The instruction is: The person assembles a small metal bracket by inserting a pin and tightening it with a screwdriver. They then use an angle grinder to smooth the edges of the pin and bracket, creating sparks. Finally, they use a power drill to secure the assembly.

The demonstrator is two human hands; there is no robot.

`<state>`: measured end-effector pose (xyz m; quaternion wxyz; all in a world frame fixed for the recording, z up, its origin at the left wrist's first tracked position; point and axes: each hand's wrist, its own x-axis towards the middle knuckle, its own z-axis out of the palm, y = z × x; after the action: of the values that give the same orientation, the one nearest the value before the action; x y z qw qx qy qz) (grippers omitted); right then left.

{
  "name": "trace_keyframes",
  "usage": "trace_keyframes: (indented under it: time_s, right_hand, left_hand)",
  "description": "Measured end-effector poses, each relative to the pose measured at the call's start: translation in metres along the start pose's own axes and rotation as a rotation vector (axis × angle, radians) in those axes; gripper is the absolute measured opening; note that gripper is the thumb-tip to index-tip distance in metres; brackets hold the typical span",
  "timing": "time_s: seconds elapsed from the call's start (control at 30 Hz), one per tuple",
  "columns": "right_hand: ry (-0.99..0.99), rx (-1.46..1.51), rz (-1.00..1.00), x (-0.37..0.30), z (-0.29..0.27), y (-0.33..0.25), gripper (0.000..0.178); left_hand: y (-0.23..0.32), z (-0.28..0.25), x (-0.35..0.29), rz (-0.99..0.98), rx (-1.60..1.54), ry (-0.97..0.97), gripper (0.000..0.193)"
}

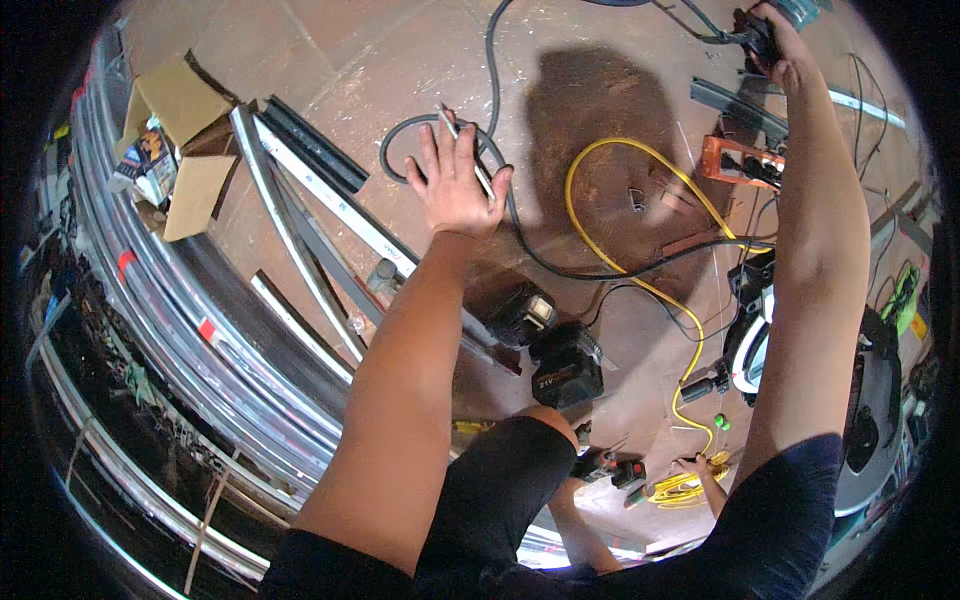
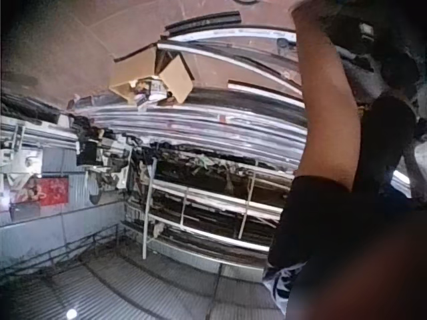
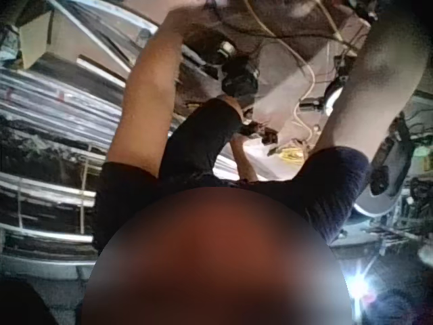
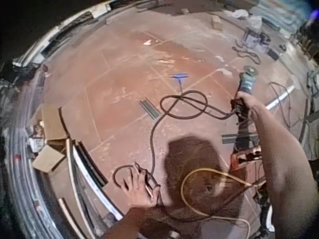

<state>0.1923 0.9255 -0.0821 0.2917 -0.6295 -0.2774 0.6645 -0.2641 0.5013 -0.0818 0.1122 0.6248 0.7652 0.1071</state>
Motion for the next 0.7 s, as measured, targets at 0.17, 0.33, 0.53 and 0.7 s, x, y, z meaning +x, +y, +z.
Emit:
trace_keyframes:
  time_s: [0.17,0.33,0.53,0.7]
  right_hand:
    - [0.009,0.32,0.082,-0.069,0.053,0.008,0.026]
    - [-0.084,0.262,-0.014,-0.187,0.088,0.04,0.025]
    - [-0.309,0.236,-0.36,-0.408,0.083,0.098,0.045]
    - [0.019,0.032,-0.459,-0.615,0.036,0.149,0.099]
  left_hand:
    - [0.001,-0.002,-0.003,0.004,0.019,0.005,0.085]
    - [0.004,0.001,0.001,0.01,0.055,0.034,0.086]
    - [0.002,0.008,-0.004,0.027,0.039,0.115,0.082]
    - [0.004,0.0,0.009,0.004,-0.031,0.225,0.079]
